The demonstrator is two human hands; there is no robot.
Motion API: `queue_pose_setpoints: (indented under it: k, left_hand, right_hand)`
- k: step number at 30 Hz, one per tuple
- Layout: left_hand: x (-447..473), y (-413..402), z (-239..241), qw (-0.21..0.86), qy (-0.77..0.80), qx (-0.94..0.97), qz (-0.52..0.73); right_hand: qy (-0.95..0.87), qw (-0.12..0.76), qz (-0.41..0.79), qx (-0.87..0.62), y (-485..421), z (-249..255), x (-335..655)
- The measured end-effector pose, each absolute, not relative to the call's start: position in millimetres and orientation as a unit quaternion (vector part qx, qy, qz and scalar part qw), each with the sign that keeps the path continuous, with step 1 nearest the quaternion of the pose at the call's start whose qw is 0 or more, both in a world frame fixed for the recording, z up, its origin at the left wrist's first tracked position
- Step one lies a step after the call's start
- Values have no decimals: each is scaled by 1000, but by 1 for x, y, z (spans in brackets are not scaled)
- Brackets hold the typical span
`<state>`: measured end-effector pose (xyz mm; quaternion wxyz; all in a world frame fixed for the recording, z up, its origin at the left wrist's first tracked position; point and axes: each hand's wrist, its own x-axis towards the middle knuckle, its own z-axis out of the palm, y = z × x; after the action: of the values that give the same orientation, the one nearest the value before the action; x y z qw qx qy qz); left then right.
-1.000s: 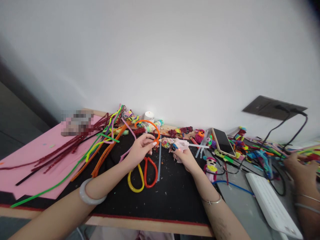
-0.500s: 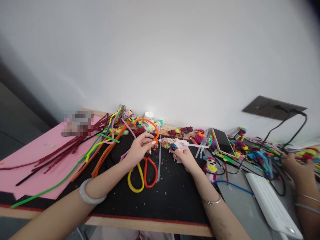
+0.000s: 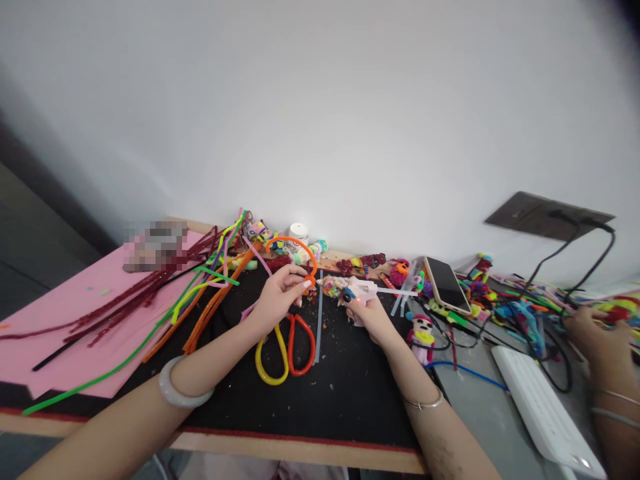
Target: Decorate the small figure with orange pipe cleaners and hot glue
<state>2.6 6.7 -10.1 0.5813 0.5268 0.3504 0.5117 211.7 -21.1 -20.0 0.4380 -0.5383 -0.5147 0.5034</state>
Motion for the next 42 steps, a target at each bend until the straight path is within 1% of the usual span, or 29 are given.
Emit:
queue_pose_setpoints:
  k: [23, 42]
  left_hand:
    - [3, 5, -7, 585, 358, 538, 490]
    - [3, 8, -11, 582, 350, 524, 514]
  right_hand:
    - [-502, 450, 517, -528, -20, -22, 212]
    - [-497, 441, 509, -547, -21, -19, 210]
